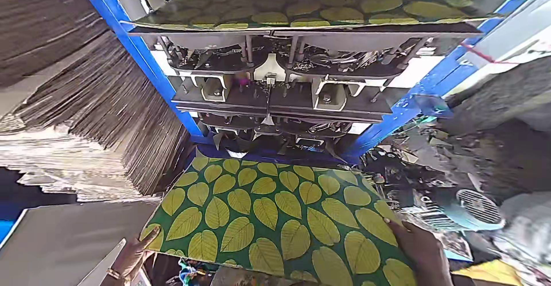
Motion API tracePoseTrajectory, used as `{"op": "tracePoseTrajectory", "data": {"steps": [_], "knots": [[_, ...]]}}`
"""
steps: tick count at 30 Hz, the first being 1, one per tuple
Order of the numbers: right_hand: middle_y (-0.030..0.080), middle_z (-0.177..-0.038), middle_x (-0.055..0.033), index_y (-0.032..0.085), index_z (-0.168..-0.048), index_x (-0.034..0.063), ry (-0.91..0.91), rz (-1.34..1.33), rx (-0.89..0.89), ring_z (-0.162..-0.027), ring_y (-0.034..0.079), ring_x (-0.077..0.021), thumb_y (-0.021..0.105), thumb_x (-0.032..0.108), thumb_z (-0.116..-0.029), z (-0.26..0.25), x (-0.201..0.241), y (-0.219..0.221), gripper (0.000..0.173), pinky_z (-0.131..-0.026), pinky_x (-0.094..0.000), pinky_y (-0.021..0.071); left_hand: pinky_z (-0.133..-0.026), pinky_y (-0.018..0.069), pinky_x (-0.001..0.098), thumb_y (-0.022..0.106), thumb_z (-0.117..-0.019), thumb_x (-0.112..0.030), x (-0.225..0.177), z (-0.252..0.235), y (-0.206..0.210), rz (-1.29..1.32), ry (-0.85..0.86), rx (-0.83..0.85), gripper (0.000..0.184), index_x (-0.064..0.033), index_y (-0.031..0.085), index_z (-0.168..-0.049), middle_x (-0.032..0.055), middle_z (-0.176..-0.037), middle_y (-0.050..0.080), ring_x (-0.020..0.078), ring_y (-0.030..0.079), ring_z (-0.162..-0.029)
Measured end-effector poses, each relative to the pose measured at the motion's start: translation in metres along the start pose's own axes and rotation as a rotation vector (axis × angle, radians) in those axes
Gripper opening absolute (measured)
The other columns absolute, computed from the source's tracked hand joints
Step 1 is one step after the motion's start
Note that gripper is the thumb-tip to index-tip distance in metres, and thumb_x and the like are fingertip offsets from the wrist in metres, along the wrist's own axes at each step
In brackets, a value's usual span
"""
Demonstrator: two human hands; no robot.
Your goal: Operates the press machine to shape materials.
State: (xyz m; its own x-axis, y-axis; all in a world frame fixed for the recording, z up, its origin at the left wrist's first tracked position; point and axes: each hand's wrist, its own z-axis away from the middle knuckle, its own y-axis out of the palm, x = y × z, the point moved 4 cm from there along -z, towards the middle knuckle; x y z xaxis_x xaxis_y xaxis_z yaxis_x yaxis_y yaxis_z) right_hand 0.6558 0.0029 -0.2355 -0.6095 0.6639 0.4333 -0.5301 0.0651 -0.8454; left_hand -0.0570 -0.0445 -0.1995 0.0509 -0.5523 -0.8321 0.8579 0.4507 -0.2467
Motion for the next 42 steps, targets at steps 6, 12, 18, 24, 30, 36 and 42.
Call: {"op": "tracePoseTrajectory", "data": {"steps": [6, 12, 18, 24, 30, 36, 42], "knots": [[0.068, -0.096, -0.0346, 0.073, -0.106, -0.0053, -0.111, -0.154, -0.234, -0.093, 0.064, -0.0529, 0.067, 0.037, -0.0994, 0.022, 0.019, -0.033, 0.043, -0.084, -0.0745, 0.0425, -0.071, 0.0625, 0.0211, 0.044, -0.1013, 0.003, -0.016, 0.018, -0.004, 0.29, 0.186, 0.028, 0.027, -0.0084, 0.048, -0.125, -0.0087, -0.091, 0.072, 0.0001, 0.071, -0.078], [0.068, -0.098, -0.0347, 0.072, -0.112, -0.0069, -0.154, -0.281, -0.36, -0.09, 0.064, -0.0484, 0.068, 0.034, -0.0998, 0.006, 0.041, -0.042, 0.043, -0.084, -0.0703, 0.0429, -0.071, 0.0633, 0.0223, 0.044, -0.0971, -0.002, -0.03, -0.008, 0.012, 0.37, 0.284, 0.072, 0.037, -0.0119, 0.046, -0.132, -0.008, -0.099, 0.073, 0.0015, 0.072, -0.082], [0.069, -0.1, -0.0341, 0.072, -0.109, -0.008, -0.168, -0.327, -0.398, -0.094, 0.065, -0.0486, 0.066, 0.035, -0.1004, -0.015, 0.052, -0.025, 0.044, -0.088, -0.0692, 0.0439, -0.07, 0.0629, 0.0225, 0.042, -0.1006, 0.001, -0.038, -0.024, 0.022, 0.403, 0.266, 0.064, 0.031, -0.0093, 0.048, -0.129, -0.0041, -0.095, 0.073, 0.0033, 0.072, -0.08], [0.07, -0.099, -0.0306, 0.072, -0.108, -0.0085, -0.221, -0.257, -0.436, -0.092, 0.068, -0.0374, 0.063, 0.036, -0.1009, -0.013, 0.048, -0.028, 0.046, -0.09, -0.0559, 0.0501, -0.071, 0.0633, 0.0263, 0.045, -0.101, 0.002, -0.027, -0.022, 0.022, 0.407, 0.205, 0.041, 0.031, -0.0062, 0.047, -0.131, 0.0005, -0.097, 0.072, 0.0077, 0.073, -0.081], [0.067, -0.106, -0.0367, 0.069, -0.111, -0.0108, -0.124, -0.214, -0.316, -0.101, 0.064, -0.0502, 0.062, 0.039, -0.1014, -0.026, 0.063, -0.026, 0.052, -0.093, -0.0681, 0.0442, -0.072, 0.0623, 0.0265, 0.044, -0.1023, 0.002, -0.023, -0.032, 0.036, 0.409, 0.177, 0.025, 0.029, -0.0033, 0.046, -0.131, 0.0019, -0.096, 0.07, 0.0076, 0.071, -0.08], [0.068, -0.111, -0.0346, 0.07, -0.117, -0.0073, -0.068, -0.232, -0.316, -0.106, 0.065, -0.0473, 0.063, 0.042, -0.1007, -0.031, 0.058, -0.011, 0.052, -0.097, -0.0647, 0.0444, -0.07, 0.063, 0.0268, 0.045, -0.1022, 0.003, -0.018, -0.035, 0.036, 0.415, 0.153, 0.012, 0.033, -0.0037, 0.046, -0.134, 0.0032, -0.098, 0.071, 0.0085, 0.072, -0.08], [0.068, -0.105, -0.0354, 0.072, -0.112, -0.0069, -0.107, -0.242, -0.321, -0.101, 0.064, -0.0514, 0.064, 0.038, -0.1018, -0.042, 0.065, -0.01, 0.047, -0.091, -0.0707, 0.0428, -0.07, 0.0627, 0.0249, 0.048, -0.1012, 0.002, -0.023, -0.042, 0.039, 0.394, 0.212, -0.011, 0.03, -0.0024, 0.05, -0.131, 0.0011, -0.096, 0.071, 0.0059, 0.072, -0.079]]}}
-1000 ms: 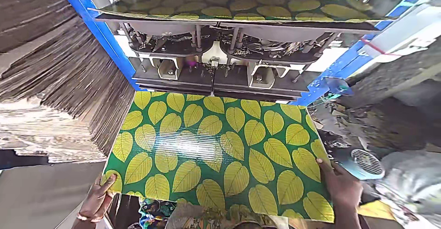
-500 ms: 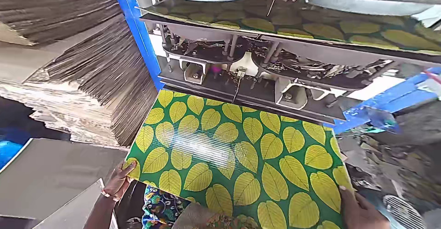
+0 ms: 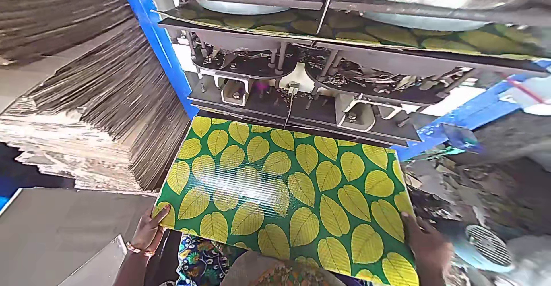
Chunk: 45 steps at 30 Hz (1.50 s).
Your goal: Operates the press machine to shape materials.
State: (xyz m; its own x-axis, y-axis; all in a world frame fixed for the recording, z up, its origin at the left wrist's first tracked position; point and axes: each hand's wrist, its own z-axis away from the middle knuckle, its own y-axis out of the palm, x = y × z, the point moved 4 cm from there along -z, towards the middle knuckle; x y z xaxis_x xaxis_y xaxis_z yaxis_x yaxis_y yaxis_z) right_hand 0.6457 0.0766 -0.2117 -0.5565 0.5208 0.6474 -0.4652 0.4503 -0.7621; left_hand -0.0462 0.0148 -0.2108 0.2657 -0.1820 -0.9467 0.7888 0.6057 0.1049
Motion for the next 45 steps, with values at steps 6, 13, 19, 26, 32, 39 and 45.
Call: {"op": "tracePoseTrajectory", "data": {"steps": [6, 13, 19, 26, 32, 39, 45], "knots": [[0.066, -0.103, -0.0362, 0.071, -0.109, -0.007, 0.028, 0.035, 0.043, -0.099, 0.062, -0.0532, 0.064, 0.04, -0.1018, -0.004, 0.002, -0.004, 0.048, -0.088, -0.0729, 0.0415, -0.069, 0.0616, 0.0248, 0.052, -0.1028, -0.003, 0.01, -0.002, -0.001, -0.03, -0.041, -0.057, 0.028, -0.0019, 0.05, -0.131, 0.0023, -0.095, 0.07, 0.0059, 0.071, -0.077], [0.065, -0.108, -0.0367, 0.069, -0.11, -0.0067, 0.012, 0.086, 0.12, -0.106, 0.06, -0.054, 0.06, 0.044, -0.1035, -0.021, 0.016, -0.004, 0.052, -0.09, -0.0732, 0.0401, -0.068, 0.0612, 0.0259, 0.052, -0.1027, -0.002, 0.002, -0.012, 0.011, -0.044, -0.036, -0.076, 0.026, 0.0013, 0.052, -0.129, 0.0053, -0.095, 0.069, 0.0071, 0.07, -0.077], [0.055, -0.135, -0.0363, 0.051, -0.141, -0.0077, -0.005, -0.081, 0.445, -0.124, 0.054, -0.0484, 0.067, 0.021, -0.1005, -0.024, -0.013, -0.009, 0.052, -0.105, -0.0651, 0.0395, -0.075, 0.0592, 0.0282, 0.063, -0.1002, -0.008, 0.006, -0.007, 0.004, -0.216, -0.016, -0.202, 0.031, 0.0043, 0.056, -0.128, 0.0107, -0.103, 0.067, 0.0083, 0.067, -0.081], [0.058, -0.095, -0.0104, 0.046, -0.139, 0.0025, 0.348, -0.228, 0.552, -0.063, 0.057, -0.012, 0.052, 0.018, -0.1073, 0.028, -0.044, -0.024, 0.036, -0.054, -0.0283, 0.0492, -0.105, 0.0427, 0.0625, 0.075, -0.095, -0.022, -0.029, -0.005, 0.029, -0.754, 0.196, -0.331, 0.048, 0.0116, 0.063, -0.127, 0.0359, -0.122, 0.064, 0.0475, 0.062, -0.117], [0.064, -0.098, -0.0239, 0.065, -0.116, -0.0075, 0.124, -0.085, 0.183, -0.081, 0.059, -0.0304, 0.061, 0.034, -0.1042, -0.062, 0.047, 0.018, 0.043, -0.077, -0.0525, 0.0482, -0.114, 0.0373, 0.0593, 0.07, -0.0974, -0.042, -0.065, -0.114, 0.142, -0.857, 0.137, -0.212, 0.063, 0.0028, 0.058, -0.14, 0.0314, -0.139, 0.057, 0.0446, 0.052, -0.135], [0.06, -0.135, -0.0313, 0.067, -0.125, -0.0039, 0.164, 0.057, 0.121, -0.133, 0.052, -0.0454, 0.066, 0.048, -0.098, -0.145, 0.102, 0.088, 0.058, -0.111, -0.0621, 0.0359, -0.121, 0.029, 0.0486, 0.073, -0.0951, -0.037, -0.055, -0.233, 0.228, -0.772, 0.279, -0.29, 0.075, 0.0033, 0.043, -0.15, 0.0354, -0.159, 0.027, 0.0464, 0.027, -0.15], [0.066, -0.123, -0.0289, 0.063, -0.131, -0.0029, 0.06, -0.255, 0.034, -0.113, 0.063, -0.0401, 0.062, 0.031, -0.1028, -0.155, 0.097, 0.127, 0.044, -0.098, -0.0581, 0.0461, -0.118, 0.0342, 0.0517, 0.067, -0.0989, -0.026, -0.065, -0.257, 0.243, -0.899, 0.218, -0.279, 0.053, -0.0004, 0.054, -0.144, 0.0275, -0.146, 0.054, 0.0392, 0.048, -0.14]]}}
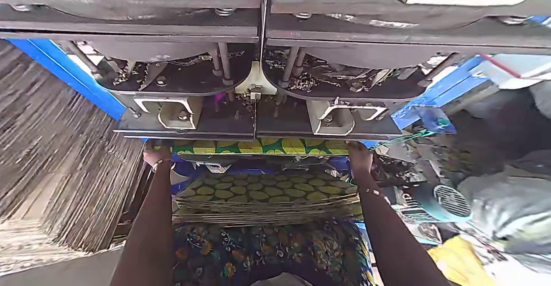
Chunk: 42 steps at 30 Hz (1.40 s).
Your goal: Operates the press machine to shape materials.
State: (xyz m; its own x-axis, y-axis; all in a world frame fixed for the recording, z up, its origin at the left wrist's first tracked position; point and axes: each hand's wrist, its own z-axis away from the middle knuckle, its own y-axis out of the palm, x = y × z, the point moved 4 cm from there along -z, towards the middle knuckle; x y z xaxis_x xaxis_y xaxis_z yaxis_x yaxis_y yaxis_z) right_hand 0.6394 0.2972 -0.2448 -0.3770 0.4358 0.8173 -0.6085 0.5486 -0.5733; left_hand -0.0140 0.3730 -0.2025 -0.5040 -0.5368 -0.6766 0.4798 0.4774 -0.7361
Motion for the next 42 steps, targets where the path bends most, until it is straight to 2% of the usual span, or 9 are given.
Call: {"op": "tracePoseTrajectory", "data": {"steps": [7, 13, 19, 23, 25, 28, 33, 38, 42], "knots": [[0.066, -0.122, -0.0322, 0.06, -0.134, -0.0071, -0.109, -0.03, -0.179, -0.114, 0.065, -0.041, 0.038, 0.022, -0.1107, 0.02, -0.003, 0.008, 0.043, -0.102, -0.0554, 0.0454, -0.115, 0.0391, 0.0512, 0.071, -0.0952, -0.025, 0.0, -0.001, 0.0, 0.046, -0.061, -0.045, 0.051, -0.0013, 0.06, -0.139, 0.0264, -0.14, 0.059, 0.0379, 0.054, -0.135], [0.063, -0.125, -0.0356, 0.056, -0.138, -0.0058, -0.057, 0.162, 0.013, -0.121, 0.06, -0.0497, 0.036, 0.027, -0.1124, 0.018, 0.01, -0.007, 0.046, -0.104, -0.0635, 0.0423, -0.114, 0.0393, 0.0536, 0.07, -0.0966, -0.03, 0.005, -0.005, 0.0, 0.04, -0.012, -0.024, 0.058, -0.0039, 0.054, -0.146, 0.0259, -0.143, 0.057, 0.0391, 0.053, -0.136], [0.059, -0.133, -0.0307, 0.057, -0.137, 0.0018, -0.309, 0.296, -0.263, -0.125, 0.053, -0.0529, 0.039, 0.029, -0.109, 0.004, 0.056, -0.135, 0.043, -0.098, -0.0704, 0.043, -0.118, 0.0358, 0.0331, 0.039, -0.1116, -0.019, 0.012, 0.005, -0.01, 0.746, 0.08, -0.164, 0.054, 0.0113, 0.026, -0.154, 0.0285, -0.156, 0.038, 0.026, 0.043, -0.143], [0.052, -0.136, -0.0385, 0.044, -0.147, 0.0, -0.159, 0.487, -0.252, -0.125, 0.052, -0.0582, 0.052, 0.013, -0.1016, -0.039, 0.069, -0.179, 0.048, -0.094, -0.0719, 0.0445, -0.102, 0.0491, 0.0359, 0.036, -0.1114, -0.027, 0.047, 0.04, -0.005, 0.676, 0.051, -0.448, 0.052, 0.014, 0.047, -0.142, 0.028, -0.14, 0.056, 0.0289, 0.059, -0.125], [0.053, -0.132, -0.0415, 0.042, -0.147, 0.0001, -0.104, 0.552, -0.231, -0.121, 0.054, -0.0601, 0.056, 0.011, -0.1, -0.047, 0.064, -0.174, 0.051, -0.091, -0.073, 0.045, -0.108, 0.0452, 0.0386, 0.043, -0.109, -0.02, 0.046, 0.096, 0.014, 0.644, 0.138, -0.353, 0.049, 0.018, 0.045, -0.14, 0.0362, -0.138, 0.052, 0.0367, 0.055, -0.127], [0.052, -0.131, -0.0415, 0.041, -0.146, -0.0021, -0.127, 0.585, -0.212, -0.12, 0.054, -0.0606, 0.061, 0.006, -0.0947, -0.047, 0.061, -0.167, 0.056, -0.089, -0.0737, 0.0459, -0.108, 0.0471, 0.0471, 0.06, -0.1021, -0.012, 0.035, 0.191, 0.063, 0.324, 0.391, 0.173, 0.041, 0.0192, 0.053, -0.129, 0.0376, -0.127, 0.059, 0.0418, 0.06, -0.121], [0.049, -0.133, -0.0438, 0.041, -0.145, -0.006, -0.146, 0.634, -0.104, -0.119, 0.053, -0.0633, 0.065, 0.015, -0.0944, -0.034, 0.077, -0.197, 0.06, -0.088, -0.0774, 0.0433, -0.115, 0.0385, 0.0579, 0.064, -0.0892, -0.068, 0.017, 0.289, 0.143, -0.751, 0.795, 1.053, 0.086, -0.0119, 0.048, -0.153, 0.0163, -0.158, 0.045, 0.0367, 0.044, -0.144], [0.061, -0.128, -0.0337, 0.045, -0.144, -0.0023, -0.239, 0.349, -0.189, -0.115, 0.06, -0.0563, 0.049, 0.016, -0.1045, 0.062, 0.021, -0.193, 0.044, -0.091, -0.0761, 0.0442, -0.118, 0.0353, 0.0569, 0.065, -0.0925, -0.061, 0.022, 0.304, 0.148, -0.823, 0.74, 1.152, 0.084, -0.0077, 0.044, -0.154, 0.018, -0.16, 0.04, 0.0359, 0.038, -0.148], [0.06, -0.135, -0.0276, 0.05, -0.143, -0.0003, -0.153, 0.314, -0.125, -0.126, 0.055, -0.0512, 0.058, 0.006, -0.099, 0.084, -0.026, -0.182, 0.046, -0.099, -0.0708, 0.044, -0.115, 0.0401, 0.0553, 0.064, -0.0969, -0.053, 0.017, 0.304, 0.136, -0.83, 0.751, 1.133, 0.068, -0.0034, 0.055, -0.143, 0.0204, -0.148, 0.053, 0.0363, 0.049, -0.14]]}}
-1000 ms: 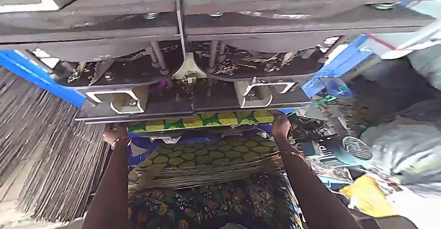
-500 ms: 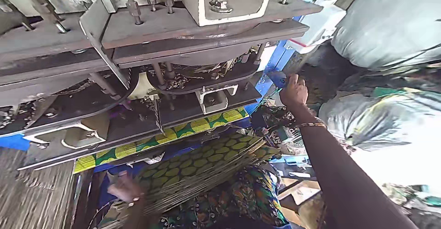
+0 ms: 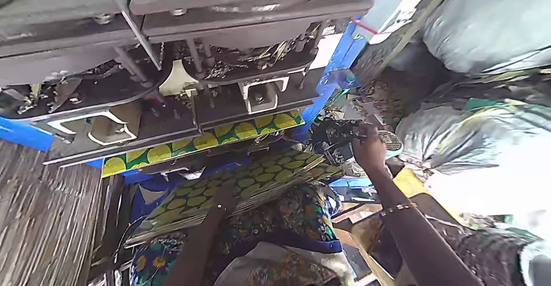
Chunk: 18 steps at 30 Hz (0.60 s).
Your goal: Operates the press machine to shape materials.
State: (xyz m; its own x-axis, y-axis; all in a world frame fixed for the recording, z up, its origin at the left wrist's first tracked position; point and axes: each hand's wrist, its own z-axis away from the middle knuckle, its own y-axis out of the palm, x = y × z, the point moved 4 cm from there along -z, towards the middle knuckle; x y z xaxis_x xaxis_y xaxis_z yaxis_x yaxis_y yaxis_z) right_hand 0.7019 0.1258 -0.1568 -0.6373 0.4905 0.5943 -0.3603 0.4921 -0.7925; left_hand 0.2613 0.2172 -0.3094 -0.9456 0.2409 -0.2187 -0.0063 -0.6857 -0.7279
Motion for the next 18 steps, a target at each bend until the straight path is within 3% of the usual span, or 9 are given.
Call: {"op": "tracePoseTrajectory", "data": {"steps": [4, 8, 12, 16, 18], "knots": [[0.05, -0.14, -0.0351, 0.042, -0.15, 0.0028, -0.126, 0.008, -0.054, -0.124, 0.051, -0.0579, 0.062, 0.009, -0.0954, -0.056, 0.033, -0.022, 0.058, -0.093, -0.0738, 0.0449, -0.114, 0.0416, 0.0529, 0.064, -0.0988, -0.045, 0.002, 0.012, 0.008, -0.066, 0.031, -0.012, 0.057, -0.0023, 0.061, -0.137, 0.0206, -0.144, 0.057, 0.0361, 0.052, -0.137], [0.048, -0.142, -0.0368, 0.041, -0.151, 0.0014, -0.045, 0.155, -0.017, -0.131, 0.048, -0.0555, 0.064, 0.008, -0.0918, -0.121, 0.066, -0.011, 0.064, -0.102, -0.0704, 0.0404, -0.111, 0.0446, 0.0521, 0.067, -0.0948, -0.048, 0.011, 0.037, 0.011, -0.037, -0.033, -0.089, 0.054, -0.0099, 0.066, -0.133, 0.0138, -0.136, 0.064, 0.0311, 0.058, -0.13], [0.049, -0.134, -0.0419, 0.039, -0.145, -0.0061, 0.01, 0.178, 0.01, -0.122, 0.053, -0.0602, 0.068, 0.006, -0.0915, -0.135, 0.073, 0.0, 0.062, -0.093, -0.0725, 0.0462, -0.111, 0.0447, 0.0517, 0.069, -0.0939, -0.048, 0.004, 0.063, 0.001, -0.004, -0.068, -0.139, 0.055, -0.0062, 0.066, -0.13, 0.0155, -0.136, 0.064, 0.0325, 0.058, -0.131], [0.057, -0.13, -0.0387, 0.041, -0.149, 0.0024, -0.019, 0.203, 0.162, -0.117, 0.058, -0.0587, 0.061, 0.017, -0.0984, -0.159, 0.061, -0.015, 0.056, -0.088, -0.0743, 0.0472, -0.109, 0.0457, 0.0557, 0.064, -0.0959, -0.054, -0.003, 0.074, -0.004, -0.021, -0.064, -0.105, 0.057, -0.0111, 0.066, -0.133, 0.0139, -0.137, 0.064, 0.0325, 0.058, -0.131], [0.056, -0.131, -0.039, 0.04, -0.15, 0.0039, -0.052, 0.142, 0.145, -0.118, 0.056, -0.0603, 0.064, 0.014, -0.0953, -0.151, 0.061, -0.025, 0.061, -0.087, -0.0764, 0.0455, -0.105, 0.0475, 0.0578, 0.061, -0.096, -0.06, -0.011, 0.084, -0.014, -0.043, -0.1, -0.119, 0.059, -0.0126, 0.067, -0.13, 0.0136, -0.133, 0.066, 0.0331, 0.06, -0.128]]}}
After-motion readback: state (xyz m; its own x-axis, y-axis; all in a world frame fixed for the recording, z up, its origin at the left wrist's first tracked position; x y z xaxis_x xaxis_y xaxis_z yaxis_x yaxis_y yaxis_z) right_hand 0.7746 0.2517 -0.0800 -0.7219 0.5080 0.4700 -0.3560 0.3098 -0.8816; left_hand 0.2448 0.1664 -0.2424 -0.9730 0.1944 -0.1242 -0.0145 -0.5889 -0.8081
